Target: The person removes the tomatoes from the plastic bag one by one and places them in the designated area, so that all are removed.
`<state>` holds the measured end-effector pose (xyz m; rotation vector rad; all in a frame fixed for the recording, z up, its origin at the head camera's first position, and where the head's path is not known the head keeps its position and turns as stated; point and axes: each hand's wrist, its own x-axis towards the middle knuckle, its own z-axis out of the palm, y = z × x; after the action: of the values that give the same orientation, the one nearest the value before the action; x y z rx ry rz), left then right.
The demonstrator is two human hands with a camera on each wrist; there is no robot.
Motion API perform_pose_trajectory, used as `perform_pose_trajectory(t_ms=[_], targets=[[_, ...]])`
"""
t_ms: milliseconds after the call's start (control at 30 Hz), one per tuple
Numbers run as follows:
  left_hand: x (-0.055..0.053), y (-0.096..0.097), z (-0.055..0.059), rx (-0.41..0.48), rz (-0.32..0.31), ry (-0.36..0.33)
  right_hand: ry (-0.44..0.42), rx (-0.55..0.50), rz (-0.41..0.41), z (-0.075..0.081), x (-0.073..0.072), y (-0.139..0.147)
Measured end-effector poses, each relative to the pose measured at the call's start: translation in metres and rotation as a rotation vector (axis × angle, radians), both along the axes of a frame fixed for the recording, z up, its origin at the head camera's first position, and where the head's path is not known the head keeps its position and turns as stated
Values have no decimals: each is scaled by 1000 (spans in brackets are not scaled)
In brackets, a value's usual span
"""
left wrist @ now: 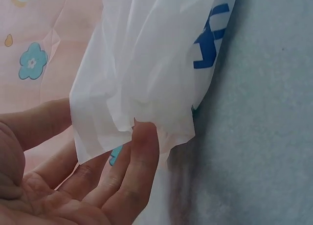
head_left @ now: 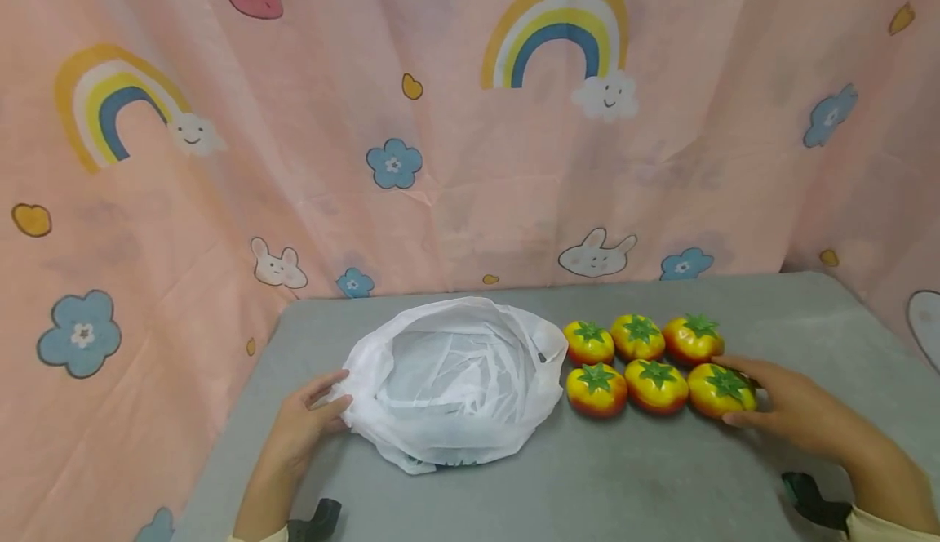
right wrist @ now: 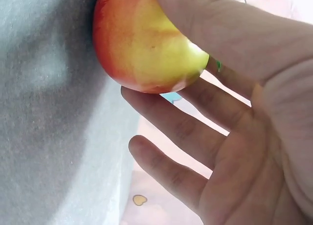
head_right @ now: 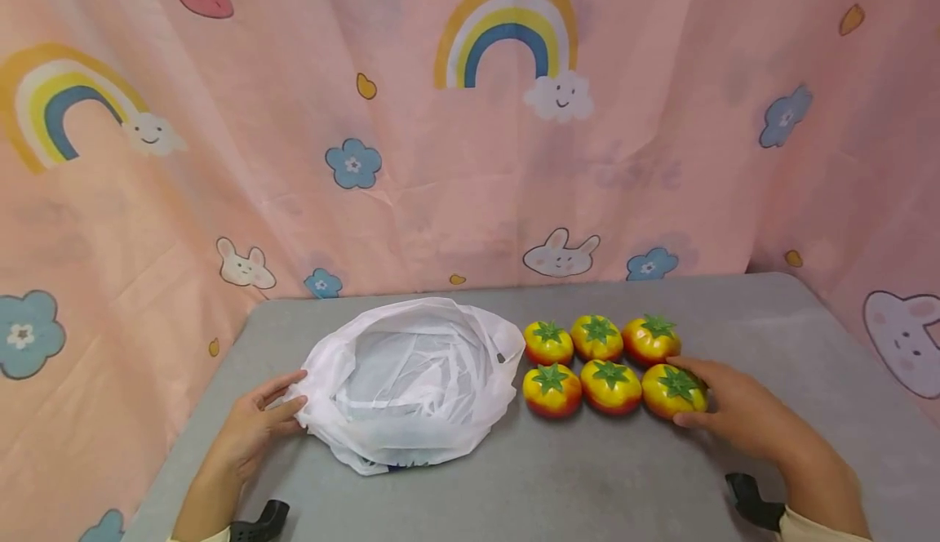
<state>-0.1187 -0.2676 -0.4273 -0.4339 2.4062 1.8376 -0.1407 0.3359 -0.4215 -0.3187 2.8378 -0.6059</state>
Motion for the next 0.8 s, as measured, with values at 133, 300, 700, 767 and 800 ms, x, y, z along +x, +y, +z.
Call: perform_pose_trajectory(t_ms=[133, 300, 700, 767, 800], targets=[[3, -4, 0, 7, 7, 2, 2, -4, -7, -2, 1, -2], [3, -6, -1, 19, -4, -5, 15, 2, -37, 1, 2, 0], [1, -7, 2, 51, -34, -18, 77, 4, -43, 13, 6, -1], [2, -8, 3, 77, -50, -10, 91, -10, -53, 14, 6, -3], [2, -8, 3, 90, -58, -9, 98, -19, -58, 15, 7, -3]])
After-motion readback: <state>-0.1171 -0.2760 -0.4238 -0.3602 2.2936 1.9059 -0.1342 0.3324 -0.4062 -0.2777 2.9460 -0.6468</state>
